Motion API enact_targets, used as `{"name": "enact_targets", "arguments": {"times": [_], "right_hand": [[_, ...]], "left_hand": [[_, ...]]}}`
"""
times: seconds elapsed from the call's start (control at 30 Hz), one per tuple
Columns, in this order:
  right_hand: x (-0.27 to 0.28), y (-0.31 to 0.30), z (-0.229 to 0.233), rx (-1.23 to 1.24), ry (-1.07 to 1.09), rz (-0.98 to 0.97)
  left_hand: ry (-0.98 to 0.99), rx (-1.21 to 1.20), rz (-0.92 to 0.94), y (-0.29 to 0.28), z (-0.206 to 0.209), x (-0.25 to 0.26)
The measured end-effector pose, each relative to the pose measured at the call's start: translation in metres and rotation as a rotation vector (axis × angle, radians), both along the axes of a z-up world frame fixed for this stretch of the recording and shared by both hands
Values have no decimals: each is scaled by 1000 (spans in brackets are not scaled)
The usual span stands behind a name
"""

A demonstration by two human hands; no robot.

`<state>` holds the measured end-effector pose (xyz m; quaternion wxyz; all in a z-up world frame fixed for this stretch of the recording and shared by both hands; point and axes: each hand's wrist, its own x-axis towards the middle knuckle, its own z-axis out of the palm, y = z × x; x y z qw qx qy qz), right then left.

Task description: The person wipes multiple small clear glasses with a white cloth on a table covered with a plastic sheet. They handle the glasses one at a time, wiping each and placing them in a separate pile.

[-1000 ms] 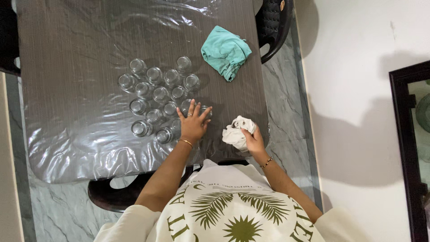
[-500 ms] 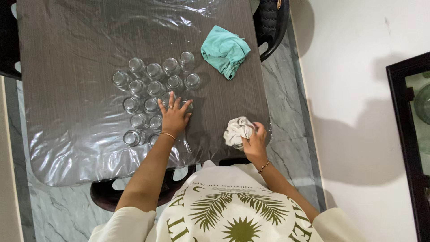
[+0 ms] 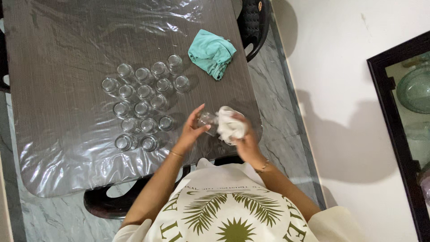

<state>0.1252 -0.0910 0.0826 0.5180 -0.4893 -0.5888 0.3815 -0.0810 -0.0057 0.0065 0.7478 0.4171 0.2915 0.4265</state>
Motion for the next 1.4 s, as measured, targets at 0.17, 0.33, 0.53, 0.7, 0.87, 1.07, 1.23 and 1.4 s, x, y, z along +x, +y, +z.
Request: {"name": "enact_targets", "arguments": {"times": [0.17, 0.33, 0.53, 0.7, 0.87, 1.07, 1.23, 1.4], "right_hand": [[-41, 8, 4, 28, -405, 23], [-57, 27, -4, -527, 353, -124], [-56, 8, 7, -143, 237, -307], [-59, -14, 15, 328, -955, 181], [-47, 3, -28, 214, -1080, 257], [-41, 5, -33, -409, 92, 308], [-40, -2, -12, -264, -89, 370], [-47, -2, 9, 421, -849, 294]], "left_hand": [[-327, -236, 151, -42, 18, 21], [-342, -257, 367, -48, 30, 16], [-271, -460, 486, -25, 66, 4], [-302, -409, 466, -25, 39, 7], [14, -243, 136, -14, 49, -12], [383, 272, 441, -33, 84, -4], [203, 401, 485, -38, 69, -6], [-221, -427, 253, -46, 49, -2]]}}
